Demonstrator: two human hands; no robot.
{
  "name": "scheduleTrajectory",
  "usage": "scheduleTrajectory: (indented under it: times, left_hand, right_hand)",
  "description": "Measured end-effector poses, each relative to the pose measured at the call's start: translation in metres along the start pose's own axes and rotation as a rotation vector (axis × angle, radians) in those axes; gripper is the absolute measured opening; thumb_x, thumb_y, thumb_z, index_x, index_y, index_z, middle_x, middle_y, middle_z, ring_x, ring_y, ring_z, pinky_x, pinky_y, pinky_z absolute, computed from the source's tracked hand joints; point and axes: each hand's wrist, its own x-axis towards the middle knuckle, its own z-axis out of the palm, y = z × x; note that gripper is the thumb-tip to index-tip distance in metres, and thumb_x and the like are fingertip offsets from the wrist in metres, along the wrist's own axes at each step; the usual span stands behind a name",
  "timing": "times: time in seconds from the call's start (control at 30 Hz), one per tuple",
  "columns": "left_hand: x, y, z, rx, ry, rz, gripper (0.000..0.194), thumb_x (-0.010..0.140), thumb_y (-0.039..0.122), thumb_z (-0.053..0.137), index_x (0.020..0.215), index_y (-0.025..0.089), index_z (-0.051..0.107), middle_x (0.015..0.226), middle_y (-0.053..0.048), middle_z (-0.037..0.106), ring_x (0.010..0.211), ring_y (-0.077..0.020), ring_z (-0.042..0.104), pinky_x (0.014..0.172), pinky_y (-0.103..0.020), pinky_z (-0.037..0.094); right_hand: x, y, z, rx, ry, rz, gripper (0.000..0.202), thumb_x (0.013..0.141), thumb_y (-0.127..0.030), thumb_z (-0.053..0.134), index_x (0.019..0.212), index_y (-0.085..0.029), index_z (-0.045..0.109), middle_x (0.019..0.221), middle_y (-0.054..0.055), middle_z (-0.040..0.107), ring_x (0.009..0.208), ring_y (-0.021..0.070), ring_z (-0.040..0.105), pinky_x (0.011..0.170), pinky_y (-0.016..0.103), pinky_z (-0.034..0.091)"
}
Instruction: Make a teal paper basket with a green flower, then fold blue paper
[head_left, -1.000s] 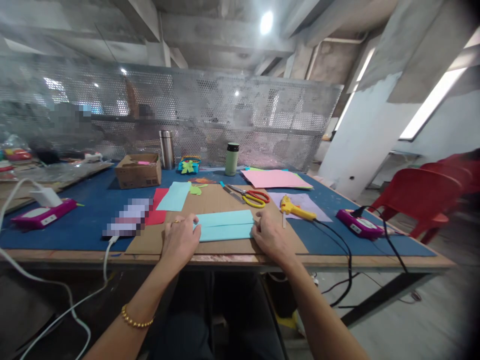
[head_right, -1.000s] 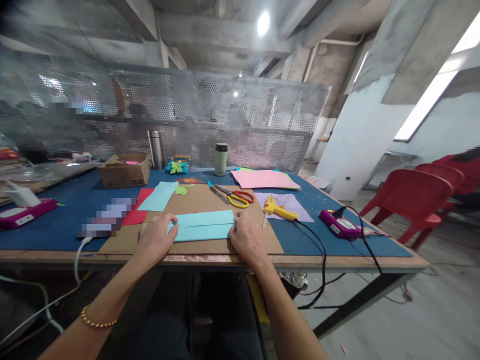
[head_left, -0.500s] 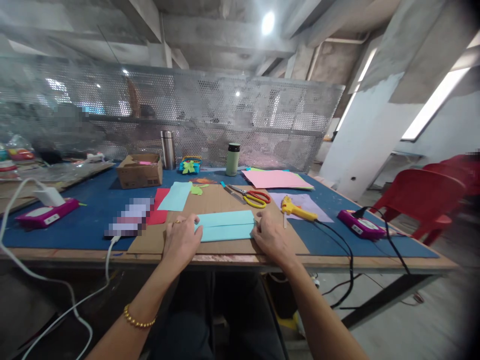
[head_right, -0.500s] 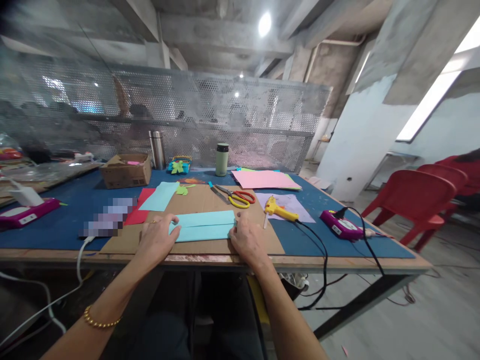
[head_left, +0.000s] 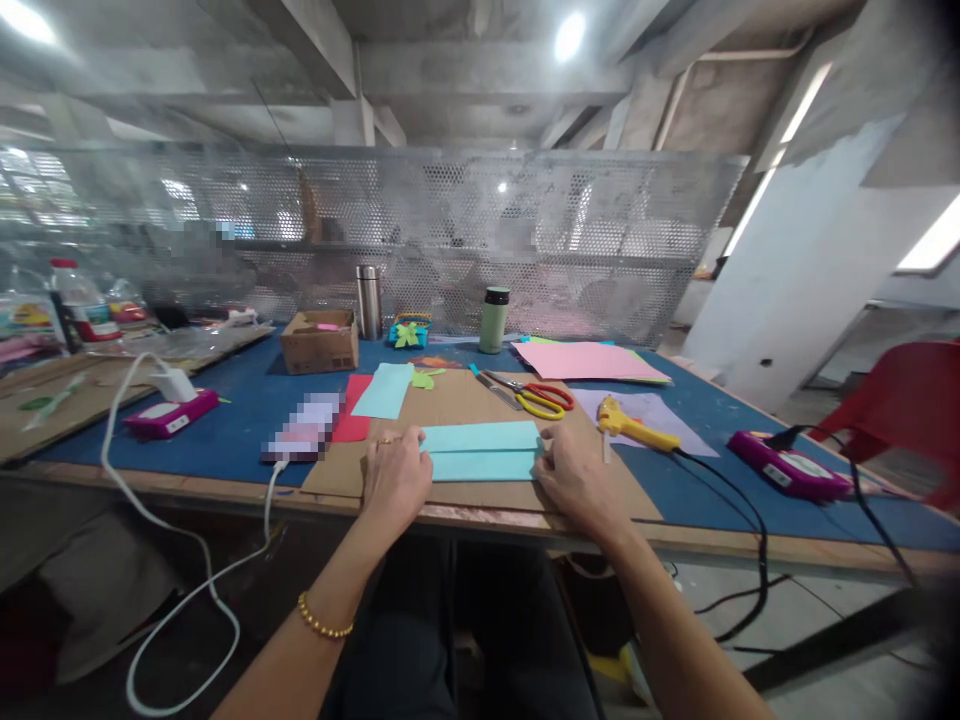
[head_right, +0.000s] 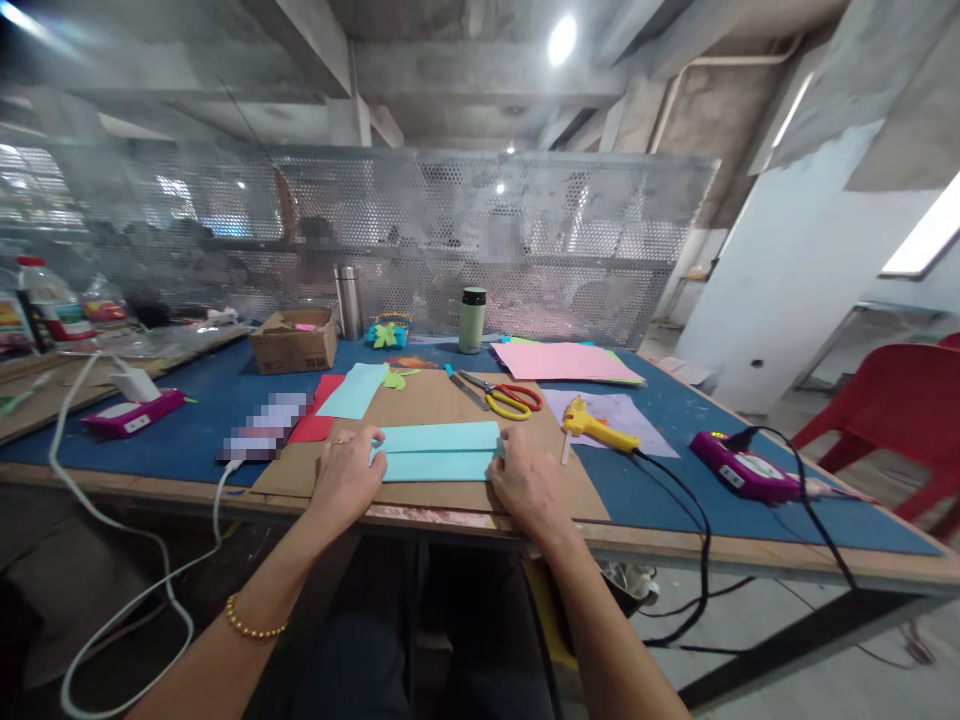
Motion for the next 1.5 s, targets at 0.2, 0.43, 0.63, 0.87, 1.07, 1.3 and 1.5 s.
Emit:
scheduleTrajectory:
  times: [0.2, 0.43, 0.63, 0.87, 1.07, 1.3, 1.5]
  left_hand:
    - [0.003, 0.003, -0.004, -0.010, -0.043, -0.029, 0.028, 0.095, 0.022, 0.051, 0.118, 0.017, 0.066, 0.109, -0.012, 0.075, 0.121, -0.0295, 0.060, 0.104, -0.043, 0.039]
    - [0.000, 0.005, -0.004, 0.069, -0.001, -0.050, 0.029, 0.096, 0.024, 0.051, 0.120, 0.018, 0.065, 0.105, -0.014, 0.076, 0.119, -0.0313, 0.060, 0.101, -0.044, 0.037]
    - [-0.003, 0.000, -0.006, 0.092, 0.055, -0.043, 0.026, 0.096, 0.025, 0.053, 0.117, 0.017, 0.064, 0.100, -0.014, 0.077, 0.111, -0.0327, 0.062, 0.098, -0.046, 0.037]
    - [-0.004, -0.013, -0.017, 0.028, -0.030, 0.026, 0.025, 0.100, 0.025, 0.048, 0.093, 0.024, 0.071, 0.095, -0.007, 0.077, 0.108, -0.0295, 0.061, 0.091, -0.043, 0.039]
    - [-0.031, -0.015, -0.018, 0.108, 0.075, 0.153, 0.032, 0.102, 0.041, 0.051, 0.101, 0.026, 0.079, 0.104, -0.009, 0.071, 0.102, -0.0273, 0.061, 0.098, -0.047, 0.037]
    - [-0.055, -0.015, 0.003, 0.176, 0.280, 0.198, 0.034, 0.102, 0.042, 0.051, 0.123, 0.024, 0.072, 0.113, -0.012, 0.069, 0.107, -0.0303, 0.060, 0.100, -0.052, 0.040]
    - [-0.057, -0.016, 0.004, 0.200, 0.274, 0.212, 0.041, 0.101, 0.047, 0.052, 0.125, 0.020, 0.070, 0.117, -0.014, 0.069, 0.111, -0.0333, 0.059, 0.102, -0.055, 0.040]
  right_hand:
    - [0.001, -0.002, -0.005, -0.054, -0.019, -0.088, 0.056, 0.091, -0.015, 0.050, 0.146, -0.024, 0.054, 0.097, 0.006, 0.077, 0.083, 0.0208, 0.069, 0.067, 0.027, 0.036]
    - [-0.001, -0.007, -0.011, -0.148, -0.082, -0.114, 0.048, 0.096, -0.018, 0.045, 0.134, -0.034, 0.069, 0.106, 0.007, 0.076, 0.094, 0.0220, 0.070, 0.072, 0.028, 0.040]
    - [0.001, -0.008, -0.011, -0.110, -0.087, -0.103, 0.048, 0.094, -0.015, 0.049, 0.133, -0.031, 0.070, 0.104, 0.009, 0.076, 0.093, 0.0221, 0.070, 0.073, 0.029, 0.040]
    - [0.002, 0.001, -0.001, -0.099, -0.022, -0.134, 0.045, 0.095, -0.017, 0.050, 0.132, -0.032, 0.071, 0.100, 0.008, 0.076, 0.088, 0.0213, 0.069, 0.071, 0.028, 0.039]
    - [0.003, 0.002, -0.001, -0.123, -0.037, -0.150, 0.045, 0.095, -0.018, 0.049, 0.132, -0.033, 0.071, 0.097, 0.008, 0.075, 0.087, 0.0216, 0.069, 0.070, 0.028, 0.038]
    - [0.005, 0.005, 0.004, -0.156, -0.002, -0.157, 0.045, 0.095, -0.020, 0.050, 0.132, -0.034, 0.071, 0.097, 0.008, 0.075, 0.078, 0.0207, 0.067, 0.068, 0.029, 0.037]
    - [0.005, 0.006, 0.004, -0.159, 0.020, -0.158, 0.044, 0.093, -0.020, 0.053, 0.129, -0.035, 0.073, 0.096, 0.007, 0.074, 0.077, 0.0201, 0.067, 0.067, 0.028, 0.038]
